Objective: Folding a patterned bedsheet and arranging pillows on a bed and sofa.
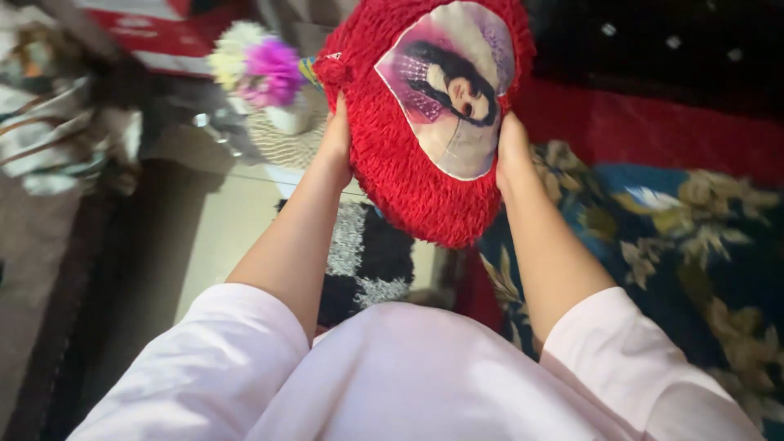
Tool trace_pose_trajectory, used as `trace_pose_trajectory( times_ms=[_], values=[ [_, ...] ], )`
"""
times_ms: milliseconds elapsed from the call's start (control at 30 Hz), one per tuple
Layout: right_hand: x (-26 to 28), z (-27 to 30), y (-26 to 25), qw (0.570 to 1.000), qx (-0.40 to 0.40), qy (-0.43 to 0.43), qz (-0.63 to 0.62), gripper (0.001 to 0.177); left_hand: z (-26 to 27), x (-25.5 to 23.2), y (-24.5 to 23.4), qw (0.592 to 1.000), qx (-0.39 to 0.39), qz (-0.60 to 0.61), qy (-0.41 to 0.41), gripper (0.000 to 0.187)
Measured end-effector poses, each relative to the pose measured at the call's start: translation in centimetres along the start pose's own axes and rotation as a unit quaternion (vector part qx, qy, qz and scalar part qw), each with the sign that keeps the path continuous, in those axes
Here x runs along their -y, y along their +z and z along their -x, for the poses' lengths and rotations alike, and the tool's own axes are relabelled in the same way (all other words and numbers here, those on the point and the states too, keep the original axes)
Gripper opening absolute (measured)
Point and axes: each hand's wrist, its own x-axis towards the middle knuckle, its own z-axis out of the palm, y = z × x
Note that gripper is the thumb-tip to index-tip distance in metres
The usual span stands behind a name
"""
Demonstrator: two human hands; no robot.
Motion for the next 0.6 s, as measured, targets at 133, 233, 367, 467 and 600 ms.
trace_pose_trajectory(
  times_ms=[133, 233, 367, 467, 600],
  values=[
    [-2.6, 1.6, 10.5, 0.996, 0.092, -0.001, -0.012, 0.053, 3.2, -4.8, -8.8, 0.999, -0.015, 0.017, 0.044, 0.074],
    [-4.4, 3.5, 19.3, 0.996, 0.09, 0.014, -0.004, 0.052, 8.1, -10.8, -13.4, 0.993, -0.025, 0.034, 0.112, 0.067],
    [-6.8, 7.2, 30.0, 0.98, 0.182, 0.078, -0.016, 0.047, 13.0, -14.5, -22.3, 0.982, -0.107, 0.045, 0.146, 0.065],
    [-10.5, 8.4, 36.6, 0.971, 0.22, 0.093, 0.006, 0.045, 17.6, -16.7, -28.3, 0.969, -0.162, 0.043, 0.18, 0.066],
    [-18.3, 6.1, 44.1, 0.975, 0.199, 0.036, 0.097, 0.047, 24.4, -20.6, -34.0, 0.948, -0.224, 0.067, 0.215, 0.066]
  ],
)
